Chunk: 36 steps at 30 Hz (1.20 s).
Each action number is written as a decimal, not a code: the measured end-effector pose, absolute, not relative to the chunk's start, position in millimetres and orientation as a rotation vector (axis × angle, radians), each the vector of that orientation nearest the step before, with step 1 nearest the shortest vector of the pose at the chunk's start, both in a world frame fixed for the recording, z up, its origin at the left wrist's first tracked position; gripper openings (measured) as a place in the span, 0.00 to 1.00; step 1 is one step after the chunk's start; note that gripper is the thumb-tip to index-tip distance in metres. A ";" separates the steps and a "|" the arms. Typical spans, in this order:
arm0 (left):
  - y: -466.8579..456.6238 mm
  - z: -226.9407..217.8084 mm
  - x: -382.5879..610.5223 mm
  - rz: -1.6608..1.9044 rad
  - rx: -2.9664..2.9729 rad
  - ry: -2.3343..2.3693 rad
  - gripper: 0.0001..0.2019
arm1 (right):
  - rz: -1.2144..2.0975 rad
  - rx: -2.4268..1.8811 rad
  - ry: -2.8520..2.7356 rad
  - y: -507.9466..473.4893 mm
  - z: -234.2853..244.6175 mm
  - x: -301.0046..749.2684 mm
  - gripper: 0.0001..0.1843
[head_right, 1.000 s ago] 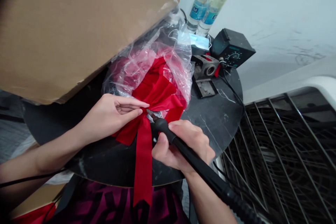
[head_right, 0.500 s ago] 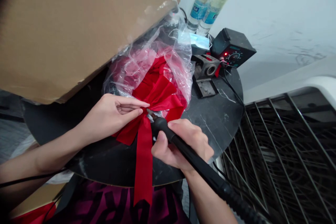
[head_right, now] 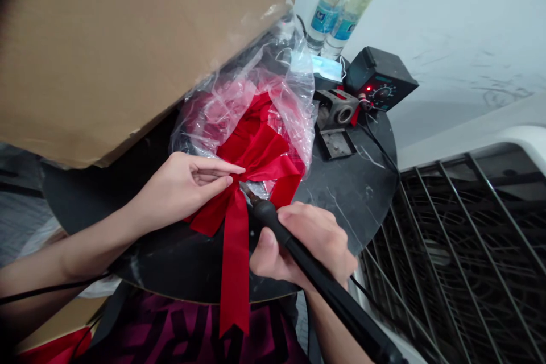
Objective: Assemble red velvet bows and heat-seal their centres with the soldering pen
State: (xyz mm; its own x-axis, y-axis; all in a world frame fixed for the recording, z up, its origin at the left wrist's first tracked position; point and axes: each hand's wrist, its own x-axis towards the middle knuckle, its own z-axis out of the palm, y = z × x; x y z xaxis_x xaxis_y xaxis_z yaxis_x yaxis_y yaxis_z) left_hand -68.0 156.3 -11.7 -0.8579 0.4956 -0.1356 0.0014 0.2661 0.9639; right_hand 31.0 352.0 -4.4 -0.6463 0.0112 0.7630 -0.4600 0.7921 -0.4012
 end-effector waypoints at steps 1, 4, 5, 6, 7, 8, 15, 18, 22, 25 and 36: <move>156.1 -11.7 -67.7 1.622 0.451 2.129 0.13 | 0.759 0.381 -2.099 351.2 -6.3 29.6 0.06; 155.9 -11.6 -66.9 1.627 0.450 2.128 0.13 | 0.778 0.448 -1.961 348.7 -13.4 25.5 0.09; 156.0 -11.5 -66.7 1.628 0.449 2.130 0.13 | 0.783 0.446 -1.966 348.2 -15.2 24.8 0.10; 156.2 -11.5 -66.5 1.629 0.449 2.130 0.13 | 0.793 0.443 -1.988 348.1 -16.4 24.5 0.09; 156.4 -11.3 -66.5 1.627 0.451 2.129 0.14 | 0.806 0.438 -2.014 348.1 -17.0 24.5 0.09; 156.6 -11.2 -66.6 1.626 0.451 2.129 0.14 | 0.817 0.436 -2.032 348.3 -17.3 24.5 0.09; 157.3 -9.8 -67.0 1.622 0.444 2.135 0.14 | 0.868 0.487 -2.040 348.7 -16.0 23.0 0.09; 157.5 -10.0 -66.4 1.626 0.443 2.140 0.14 | 0.881 0.470 -2.091 348.3 -16.0 23.6 0.08; 157.7 -10.3 -66.2 1.624 0.443 2.139 0.14 | 0.852 0.476 -2.055 348.6 -17.3 24.2 0.11; 157.3 -10.9 -65.9 1.622 0.457 2.145 0.14 | 0.819 0.467 -2.029 348.4 -19.4 23.8 0.14; 156.3 -13.8 -64.6 1.603 0.477 2.180 0.15 | 0.794 0.406 -2.111 344.4 -17.7 29.6 0.08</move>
